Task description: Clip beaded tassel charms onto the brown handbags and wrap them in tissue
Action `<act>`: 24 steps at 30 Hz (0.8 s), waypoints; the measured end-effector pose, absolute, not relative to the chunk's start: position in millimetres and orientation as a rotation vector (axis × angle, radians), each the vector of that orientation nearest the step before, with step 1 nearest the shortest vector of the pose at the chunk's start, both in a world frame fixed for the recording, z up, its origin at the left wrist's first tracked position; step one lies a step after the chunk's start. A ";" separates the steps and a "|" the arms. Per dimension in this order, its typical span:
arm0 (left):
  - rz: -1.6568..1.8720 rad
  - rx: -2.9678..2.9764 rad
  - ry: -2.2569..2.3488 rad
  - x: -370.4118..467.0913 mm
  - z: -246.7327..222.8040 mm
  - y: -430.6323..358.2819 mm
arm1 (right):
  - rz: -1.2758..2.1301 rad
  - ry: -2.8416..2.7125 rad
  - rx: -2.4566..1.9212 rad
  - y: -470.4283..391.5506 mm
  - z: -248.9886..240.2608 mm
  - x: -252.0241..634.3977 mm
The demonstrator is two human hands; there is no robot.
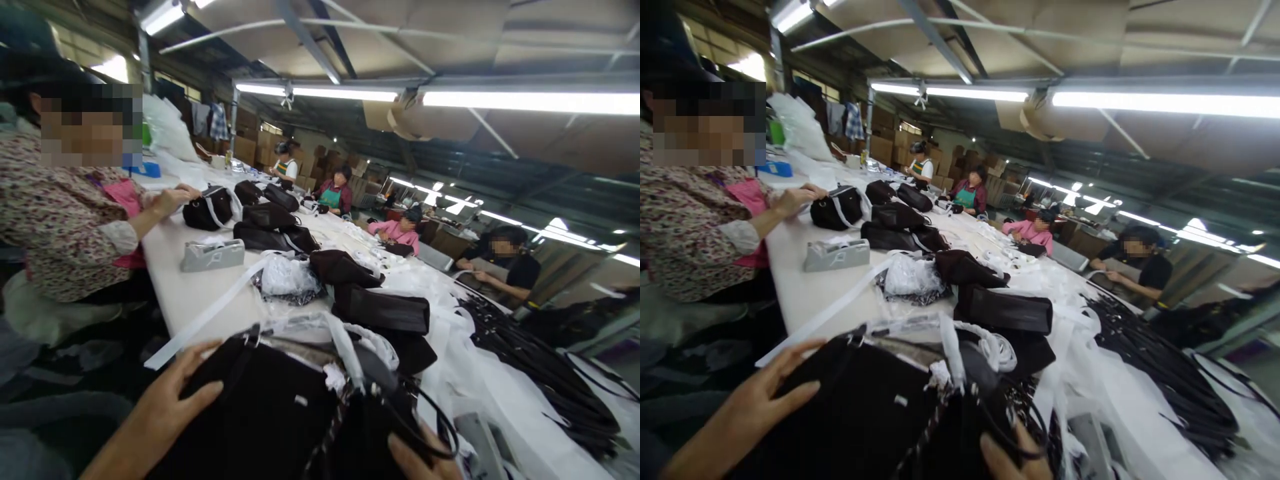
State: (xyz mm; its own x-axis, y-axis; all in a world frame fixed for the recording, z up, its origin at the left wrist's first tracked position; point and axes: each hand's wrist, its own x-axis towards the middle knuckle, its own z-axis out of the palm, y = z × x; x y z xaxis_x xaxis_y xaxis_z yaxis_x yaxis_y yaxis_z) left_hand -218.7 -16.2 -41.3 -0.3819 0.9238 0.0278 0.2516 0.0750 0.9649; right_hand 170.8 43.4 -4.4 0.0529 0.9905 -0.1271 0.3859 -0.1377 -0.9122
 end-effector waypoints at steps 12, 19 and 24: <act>1.458 1.749 1.764 -179.8 -20.2 45.5 | 0.807 -1.520 -0.901 294.4 209.7 37.1; 1.156 2.252 1.906 -129.3 -172.8 42.7 | 0.474 -1.960 -1.490 306.5 89.7 95.9; 0.964 2.603 2.027 -127.0 -204.4 46.5 | 0.200 -2.119 -1.556 347.2 54.4 85.2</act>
State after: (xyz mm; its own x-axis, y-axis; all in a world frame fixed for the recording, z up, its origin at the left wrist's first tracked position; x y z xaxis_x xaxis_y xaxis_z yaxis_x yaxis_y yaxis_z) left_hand -127.0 46.5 -204.4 0.1656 0.7920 0.5877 0.9556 -0.2760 0.1027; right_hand 85.2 347.2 54.4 -0.2220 0.9261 0.3051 0.8527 0.3362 -0.3998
